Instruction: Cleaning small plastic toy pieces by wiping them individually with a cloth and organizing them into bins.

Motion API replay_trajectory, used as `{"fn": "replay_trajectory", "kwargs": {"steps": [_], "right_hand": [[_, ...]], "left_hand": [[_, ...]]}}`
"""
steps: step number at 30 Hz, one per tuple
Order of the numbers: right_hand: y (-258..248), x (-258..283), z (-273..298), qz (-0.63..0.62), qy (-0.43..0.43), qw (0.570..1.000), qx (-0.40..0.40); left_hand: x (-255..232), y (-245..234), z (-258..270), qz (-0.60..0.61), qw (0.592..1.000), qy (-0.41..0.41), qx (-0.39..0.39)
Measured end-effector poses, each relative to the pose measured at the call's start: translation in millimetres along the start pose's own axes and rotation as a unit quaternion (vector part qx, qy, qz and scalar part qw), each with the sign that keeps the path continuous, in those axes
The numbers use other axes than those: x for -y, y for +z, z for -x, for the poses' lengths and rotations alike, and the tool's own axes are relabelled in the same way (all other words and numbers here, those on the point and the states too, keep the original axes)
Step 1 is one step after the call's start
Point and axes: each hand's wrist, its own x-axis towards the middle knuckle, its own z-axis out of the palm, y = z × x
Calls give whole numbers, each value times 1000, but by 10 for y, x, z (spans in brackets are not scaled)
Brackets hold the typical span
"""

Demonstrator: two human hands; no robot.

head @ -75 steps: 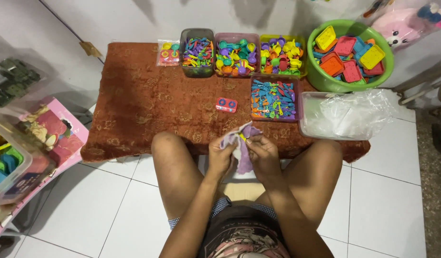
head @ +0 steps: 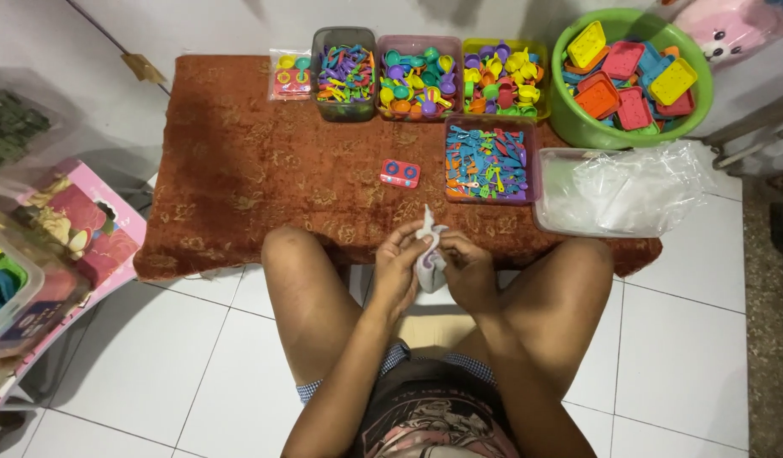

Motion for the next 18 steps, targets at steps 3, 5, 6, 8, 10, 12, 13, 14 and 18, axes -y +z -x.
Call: {"fn": "replay_trajectory", "kwargs": {"steps": [3,5,6,8,10,12,13,14,18], "right_hand": [[22,-41,22,-11,7,1000,14],[37,-61,43,-39,11,999,13],[25,-58,55,-111,86,990,11],[0,-172,75,-181,160,970,7],[-17,-403,77,-354,275,894,-24],[-10,-224,22,-342,267,900,-38],[-3,-133,2,-330,259,906,-52],[15,-106,-3,-330,259,907,-50],[22,-11,-30,-81,115,989,-53]], "left_hand": [[20,-101,-139,1,1000,-2,-23],[-53,-106,-166,2,999,-9,-38],[-105,-86,-157,-5,999,-27,-44],[-140,-118,-157,-13,998,-47,-50],[-118,-224,-180,-31,997,-60,-29],[-103,-210,-190,-25,997,-64,-23],[-96,-209,-188,-19,997,-69,-18],[-120,-141,-111,-18,997,-68,-19],[-51,-5,23,-9,997,-71,7]]}}
